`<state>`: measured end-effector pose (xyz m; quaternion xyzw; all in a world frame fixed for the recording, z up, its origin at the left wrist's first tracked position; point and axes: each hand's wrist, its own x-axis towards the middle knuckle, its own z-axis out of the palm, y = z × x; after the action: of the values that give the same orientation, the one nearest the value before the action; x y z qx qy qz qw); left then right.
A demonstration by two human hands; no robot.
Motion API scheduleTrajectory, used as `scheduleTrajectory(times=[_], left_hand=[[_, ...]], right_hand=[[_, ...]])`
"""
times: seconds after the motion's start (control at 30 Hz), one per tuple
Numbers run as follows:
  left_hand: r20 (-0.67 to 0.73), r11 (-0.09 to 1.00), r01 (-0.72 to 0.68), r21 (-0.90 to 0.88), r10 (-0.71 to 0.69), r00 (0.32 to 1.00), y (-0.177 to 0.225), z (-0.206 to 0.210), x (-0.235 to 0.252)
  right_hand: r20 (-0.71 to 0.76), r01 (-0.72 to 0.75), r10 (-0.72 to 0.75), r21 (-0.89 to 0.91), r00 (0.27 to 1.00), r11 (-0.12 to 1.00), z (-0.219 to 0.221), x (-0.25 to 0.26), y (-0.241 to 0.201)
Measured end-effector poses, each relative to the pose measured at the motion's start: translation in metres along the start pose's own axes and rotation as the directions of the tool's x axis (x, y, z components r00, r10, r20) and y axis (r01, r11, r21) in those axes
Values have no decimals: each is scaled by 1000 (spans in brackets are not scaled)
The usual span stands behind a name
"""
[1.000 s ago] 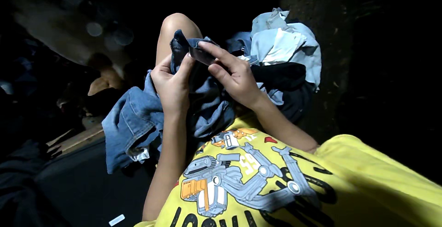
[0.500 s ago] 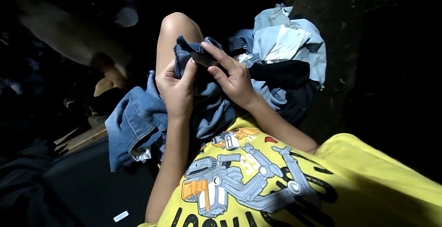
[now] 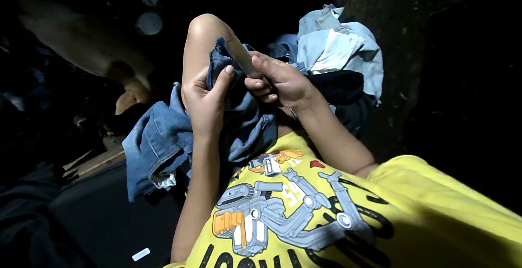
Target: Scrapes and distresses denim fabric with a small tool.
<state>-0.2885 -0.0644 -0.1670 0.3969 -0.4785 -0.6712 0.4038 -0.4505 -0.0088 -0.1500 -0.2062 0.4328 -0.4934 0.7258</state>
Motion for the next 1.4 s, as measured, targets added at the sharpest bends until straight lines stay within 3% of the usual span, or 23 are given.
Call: scheduleTrajectory(times=[0.07, 0.13, 0.2, 0.27, 0.33, 0.43, 0.6, 0.7, 0.77, 0.83, 0.9, 0.93, 1.0, 1.13, 1.23, 1.4], left_hand=[[-12, 999, -12, 40, 13, 1000, 1, 0, 1], [-7, 997, -31, 66, 31, 999, 2, 0, 3], [-27, 997, -43, 70, 45, 999, 0, 0, 5], [-54, 996, -48, 79, 52, 997, -1, 1, 5], [-71, 997, -46, 67, 51, 996, 0, 2, 4], [-57, 999, -22, 45, 24, 998, 1, 3, 3], [-80, 1000, -25, 14, 26, 996, -1, 7, 1], [-134, 998, -61, -13, 59, 989, -4, 8, -1], [-142, 997, -76, -6, 74, 987, -7, 9, -2], [-130, 998, -68, -12, 66, 989, -6, 9, -2], [-98, 996, -76, -37, 72, 993, -5, 5, -1], [-81, 996, -77, -46, 74, 994, -4, 3, -1], [-35, 997, -75, -32, 74, 997, 0, -1, 2], [66, 995, -74, 68, 70, 995, 11, -7, 7], [96, 989, -95, 109, 85, 992, 8, -8, 9], [6, 997, -39, 71, 39, 999, 6, -5, 8]], right_hand=[[-33, 52, -55, -81, 998, 995, 4, -3, -1], [-88, 176, -204, -251, 975, 952, 13, -7, 0], [-52, 305, -394, -543, 918, 782, 13, -10, 6], [-2, 293, -509, -815, 861, 499, 8, -11, 15], [8, 240, -582, -916, 813, 323, 4, -9, 24], [29, 226, -643, -948, 765, 226, 2, -6, 33], [54, 306, -742, -929, 668, 207, 14, 17, 39], [-27, 351, -738, -867, 675, 353, 20, 20, 43], [-138, 376, -651, -719, 747, 585, 24, 15, 39], [-255, 285, -400, -389, 880, 876, 31, 11, 20], [-181, 112, -136, -139, 974, 984, 24, 9, 2], [-117, 68, -78, -92, 990, 993, 19, 9, -4], [-40, 62, -68, -136, 997, 989, 13, 8, -13], [91, 257, -241, -419, 966, 871, 12, 4, -27], [155, 355, -338, -639, 928, 683, 9, 6, -27], [122, 259, -429, -926, 895, 276, 12, 3, -7]])
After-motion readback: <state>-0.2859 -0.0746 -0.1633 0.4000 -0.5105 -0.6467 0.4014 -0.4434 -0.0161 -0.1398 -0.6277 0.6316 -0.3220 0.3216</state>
